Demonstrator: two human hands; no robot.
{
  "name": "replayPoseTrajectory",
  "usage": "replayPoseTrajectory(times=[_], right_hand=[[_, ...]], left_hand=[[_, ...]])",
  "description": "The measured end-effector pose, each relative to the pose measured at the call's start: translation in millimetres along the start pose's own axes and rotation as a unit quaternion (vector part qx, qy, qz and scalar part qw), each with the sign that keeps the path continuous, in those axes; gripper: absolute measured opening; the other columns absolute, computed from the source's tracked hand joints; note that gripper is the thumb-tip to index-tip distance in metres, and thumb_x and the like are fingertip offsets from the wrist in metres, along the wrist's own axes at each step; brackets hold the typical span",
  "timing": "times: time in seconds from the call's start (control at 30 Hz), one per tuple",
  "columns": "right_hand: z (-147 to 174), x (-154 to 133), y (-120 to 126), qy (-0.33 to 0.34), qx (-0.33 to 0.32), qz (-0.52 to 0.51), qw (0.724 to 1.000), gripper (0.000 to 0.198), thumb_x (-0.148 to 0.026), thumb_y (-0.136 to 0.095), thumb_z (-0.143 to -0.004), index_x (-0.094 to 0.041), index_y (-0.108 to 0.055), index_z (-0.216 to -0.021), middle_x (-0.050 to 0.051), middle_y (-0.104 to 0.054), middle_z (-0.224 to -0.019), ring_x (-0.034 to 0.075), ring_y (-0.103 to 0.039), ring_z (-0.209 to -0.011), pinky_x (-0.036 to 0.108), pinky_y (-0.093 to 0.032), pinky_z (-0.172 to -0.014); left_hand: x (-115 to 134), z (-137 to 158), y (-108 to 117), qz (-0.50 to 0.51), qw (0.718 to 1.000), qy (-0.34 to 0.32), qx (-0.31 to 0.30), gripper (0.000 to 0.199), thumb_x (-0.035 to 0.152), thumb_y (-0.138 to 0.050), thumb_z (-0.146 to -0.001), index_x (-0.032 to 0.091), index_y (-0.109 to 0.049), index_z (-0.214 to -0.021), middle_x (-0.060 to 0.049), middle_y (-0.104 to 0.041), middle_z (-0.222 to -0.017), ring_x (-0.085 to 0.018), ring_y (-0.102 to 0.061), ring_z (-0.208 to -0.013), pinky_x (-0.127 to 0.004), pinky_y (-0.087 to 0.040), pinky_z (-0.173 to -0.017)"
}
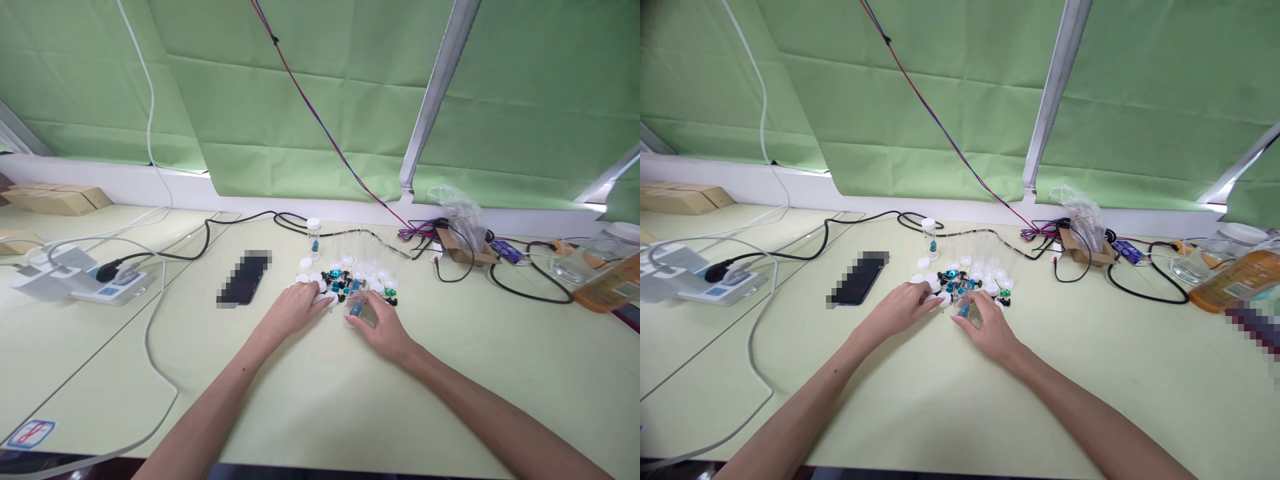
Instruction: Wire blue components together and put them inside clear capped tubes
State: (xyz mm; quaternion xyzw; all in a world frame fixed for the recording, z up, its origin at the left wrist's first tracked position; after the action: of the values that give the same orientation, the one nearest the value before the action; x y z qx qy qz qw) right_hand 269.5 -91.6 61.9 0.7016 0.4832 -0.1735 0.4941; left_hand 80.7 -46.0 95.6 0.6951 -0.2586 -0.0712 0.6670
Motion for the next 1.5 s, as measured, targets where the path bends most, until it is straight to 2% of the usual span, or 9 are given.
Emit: replayPoseTrajectory(times=[0.17, 0.27, 0.37, 0.53, 0.63, 0.73, 0.93, 1.27, 1.5], right_hand=[[0, -1, 1, 0.031, 0.017, 0.01, 0.999, 0.017, -0.028, -0.063, -0.087, -0.022, -0.055, -0.101, 0.005, -0.059, -0.097, 0.021, -0.056, -0.093, 0.033, -0.045, -0.084], [1, -4, 2, 0.047, 0.038, 0.013, 0.998, 0.015, -0.028, -0.063, -0.087, -0.022, -0.054, -0.098, 0.004, -0.058, -0.093, 0.021, -0.055, -0.088, 0.034, -0.045, -0.081], [1, -6, 4, 0.058, 0.052, 0.008, 0.997, 0.015, -0.027, -0.062, -0.088, -0.023, -0.052, -0.099, 0.003, -0.057, -0.09, 0.02, -0.054, -0.085, 0.034, -0.045, -0.08], [1, -11, 5, 0.084, 0.056, 0.008, 0.995, 0.018, -0.027, -0.06, -0.089, -0.023, -0.051, -0.104, 0.004, -0.057, -0.091, 0.019, -0.053, -0.083, 0.033, -0.044, -0.077], [1, -13, 4, 0.099, 0.05, 0.009, 0.994, 0.018, -0.026, -0.058, -0.089, -0.023, -0.051, -0.105, 0.003, -0.055, -0.087, 0.018, -0.052, -0.08, 0.034, -0.044, -0.077], [1, -13, 4, 0.099, 0.046, 0.009, 0.994, 0.021, -0.026, -0.057, -0.09, -0.023, -0.051, -0.11, 0.003, -0.055, -0.089, 0.018, -0.051, -0.081, 0.033, -0.044, -0.076], [2, -9, 3, 0.074, 0.04, 0.007, 0.996, 0.023, -0.029, -0.056, -0.091, -0.023, -0.051, -0.112, 0.004, -0.055, -0.089, 0.018, -0.053, -0.08, 0.033, -0.047, -0.076], [4, -2, 0, 0.04, 0.029, 0.021, 0.999, 0.032, -0.032, -0.058, -0.089, -0.023, -0.052, -0.119, 0.007, -0.065, -0.111, 0.02, -0.063, -0.093, 0.033, -0.051, -0.084], [3, -4, 0, 0.048, 0.013, 0.045, 0.998, 0.031, -0.032, -0.058, -0.089, -0.022, -0.053, -0.118, 0.008, -0.066, -0.111, 0.021, -0.064, -0.093, 0.033, -0.052, -0.082]], left_hand=[[-3, -3, 3, 0.145, 0.988, 0.021, 0.057, 0.036, 0.051, -0.043, -0.092, 0.02, -0.051, -0.075, -0.004, -0.06, -0.067, -0.02, -0.056, -0.062, -0.028, -0.033, -0.056], [-1, -5, 6, 0.283, 0.955, 0.031, 0.08, 0.034, 0.051, -0.047, -0.09, 0.02, -0.053, -0.077, -0.001, -0.058, -0.065, -0.016, -0.052, -0.056, -0.027, -0.035, -0.055], [7, -5, 4, 0.466, 0.883, 0.052, 0.023, 0.036, 0.053, -0.047, -0.089, 0.02, -0.052, -0.077, 0.004, -0.048, -0.054, -0.011, -0.042, -0.045, -0.024, -0.032, -0.048], [20, -3, -2, 0.681, 0.727, 0.073, -0.047, 0.034, 0.05, -0.052, -0.087, 0.017, -0.056, -0.081, -0.001, -0.056, -0.066, -0.008, -0.04, -0.045, -0.021, -0.025, -0.041], [21, -4, -6, 0.727, 0.678, 0.086, -0.067, 0.036, 0.049, -0.051, -0.088, 0.014, -0.059, -0.084, -0.001, -0.055, -0.066, -0.006, -0.037, -0.043, -0.02, -0.023, -0.04], [18, -5, -10, 0.745, 0.655, 0.107, -0.066, 0.037, 0.049, -0.05, -0.089, 0.014, -0.059, -0.084, -0.002, -0.055, -0.067, -0.006, -0.038, -0.044, -0.02, -0.023, -0.039], [16, -6, -12, 0.746, 0.653, 0.118, -0.054, 0.04, 0.05, -0.046, -0.09, 0.014, -0.055, -0.076, 0.0, -0.051, -0.065, -0.006, -0.038, -0.043, -0.02, -0.021, -0.038], [20, -4, -10, 0.659, 0.746, 0.096, 0.019, 0.039, 0.052, -0.045, -0.089, 0.016, -0.053, -0.075, 0.002, -0.048, -0.058, -0.008, -0.038, -0.043, -0.021, -0.023, -0.04], [21, -4, -14, 0.653, 0.751, 0.091, 0.01, 0.041, 0.055, -0.048, -0.088, 0.016, -0.055, -0.078, 0.002, -0.047, -0.059, -0.008, -0.039, -0.045, -0.022, -0.024, -0.042]])
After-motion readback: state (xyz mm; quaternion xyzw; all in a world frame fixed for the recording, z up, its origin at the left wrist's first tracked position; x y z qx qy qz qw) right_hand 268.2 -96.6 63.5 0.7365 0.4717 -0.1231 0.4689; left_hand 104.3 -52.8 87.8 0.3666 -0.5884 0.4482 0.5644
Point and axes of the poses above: each hand's wrist, its own z-axis away from the middle knuckle, its own y-axis out of the back of the hand, x = y × z, the point moved 4 cm from there along -z, towards the middle knuckle
